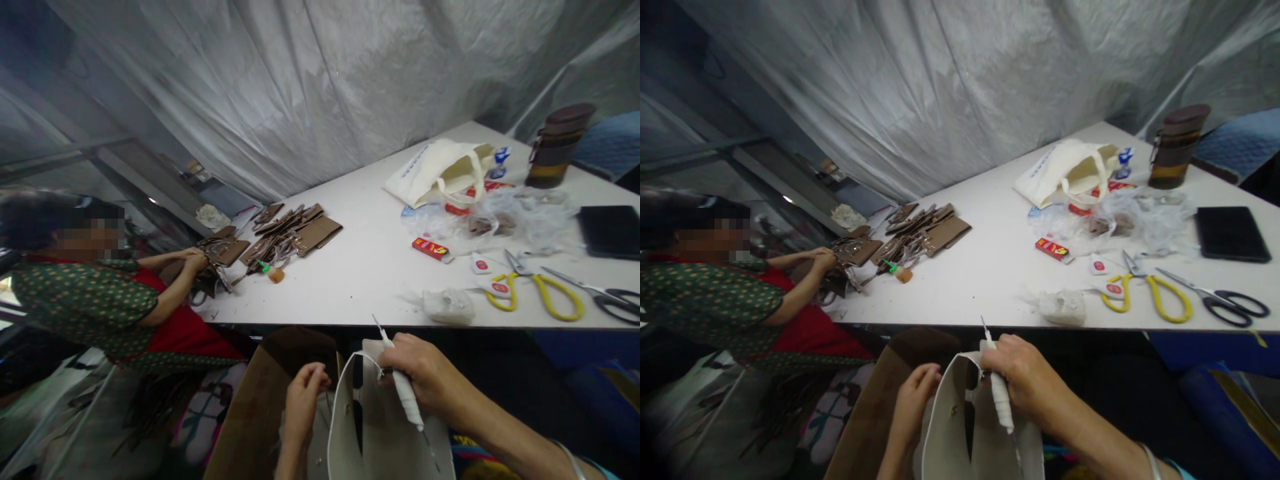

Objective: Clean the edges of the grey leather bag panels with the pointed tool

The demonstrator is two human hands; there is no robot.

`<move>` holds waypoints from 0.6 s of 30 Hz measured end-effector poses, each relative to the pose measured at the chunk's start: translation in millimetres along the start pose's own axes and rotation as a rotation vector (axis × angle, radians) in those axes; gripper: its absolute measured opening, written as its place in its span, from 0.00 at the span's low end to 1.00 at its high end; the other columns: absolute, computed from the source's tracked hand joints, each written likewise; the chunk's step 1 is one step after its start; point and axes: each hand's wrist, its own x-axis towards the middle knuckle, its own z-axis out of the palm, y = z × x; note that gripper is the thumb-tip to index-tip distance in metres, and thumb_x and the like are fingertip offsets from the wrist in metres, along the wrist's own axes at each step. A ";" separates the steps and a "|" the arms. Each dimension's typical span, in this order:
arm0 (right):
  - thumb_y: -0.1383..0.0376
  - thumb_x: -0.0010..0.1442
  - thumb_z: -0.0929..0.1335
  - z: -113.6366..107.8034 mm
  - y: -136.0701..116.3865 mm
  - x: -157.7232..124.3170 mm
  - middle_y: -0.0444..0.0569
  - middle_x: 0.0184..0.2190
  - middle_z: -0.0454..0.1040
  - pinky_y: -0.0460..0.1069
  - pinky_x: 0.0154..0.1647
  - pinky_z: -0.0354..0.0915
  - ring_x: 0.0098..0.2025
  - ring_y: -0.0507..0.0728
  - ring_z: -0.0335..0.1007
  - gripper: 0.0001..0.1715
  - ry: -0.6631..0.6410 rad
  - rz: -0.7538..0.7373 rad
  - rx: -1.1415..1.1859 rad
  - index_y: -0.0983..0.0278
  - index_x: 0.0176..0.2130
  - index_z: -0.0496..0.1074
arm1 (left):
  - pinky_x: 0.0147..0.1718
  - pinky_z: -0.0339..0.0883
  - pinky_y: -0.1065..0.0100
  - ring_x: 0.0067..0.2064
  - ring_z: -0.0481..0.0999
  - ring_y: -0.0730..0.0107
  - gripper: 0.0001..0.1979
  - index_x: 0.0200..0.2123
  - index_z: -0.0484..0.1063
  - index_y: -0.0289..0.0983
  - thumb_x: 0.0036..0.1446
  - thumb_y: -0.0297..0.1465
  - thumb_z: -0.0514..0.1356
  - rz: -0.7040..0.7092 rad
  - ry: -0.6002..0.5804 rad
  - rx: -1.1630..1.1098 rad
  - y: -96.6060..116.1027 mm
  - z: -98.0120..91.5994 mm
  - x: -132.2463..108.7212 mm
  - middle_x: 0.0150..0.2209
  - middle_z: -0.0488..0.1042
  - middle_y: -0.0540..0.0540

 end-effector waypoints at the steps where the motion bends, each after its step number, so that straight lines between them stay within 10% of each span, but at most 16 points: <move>1: 0.77 0.60 0.70 0.0 -1.4 -0.4 0.43 0.29 0.70 0.48 0.35 0.54 0.34 0.55 0.64 0.11 0.003 0.002 0.017 0.61 0.36 0.76 | 0.44 0.77 0.58 0.40 0.81 0.61 0.19 0.43 0.78 0.33 0.61 0.44 0.67 0.037 -0.032 -0.046 3.4 -1.9 1.1 0.37 0.80 0.44; 7: 0.73 0.62 0.69 2.5 -8.2 -2.5 0.45 0.33 0.72 0.49 0.37 0.56 0.37 0.56 0.66 0.07 0.001 -0.019 0.106 0.61 0.37 0.74 | 0.60 0.67 0.52 0.58 0.75 0.45 0.31 0.56 0.79 0.37 0.60 0.53 0.64 0.425 -0.557 -0.200 68.5 16.2 17.5 0.59 0.75 0.34; 12: 0.67 0.66 0.69 4.4 -2.1 -5.2 0.45 0.32 0.72 0.50 0.37 0.57 0.36 0.57 0.66 0.05 0.032 0.005 0.096 0.61 0.37 0.75 | 0.57 0.68 0.52 0.58 0.74 0.42 0.41 0.55 0.80 0.36 0.57 0.64 0.57 0.509 -1.003 0.064 115.8 45.0 12.4 0.57 0.77 0.33; 18: 0.62 0.69 0.69 7.0 8.2 -8.3 0.45 0.30 0.70 0.48 0.33 0.60 0.33 0.55 0.68 0.09 0.157 0.198 0.180 0.61 0.37 0.78 | 0.56 0.67 0.59 0.55 0.75 0.50 0.29 0.56 0.78 0.40 0.52 0.42 0.73 0.435 -0.870 0.274 117.2 67.0 -16.5 0.53 0.78 0.41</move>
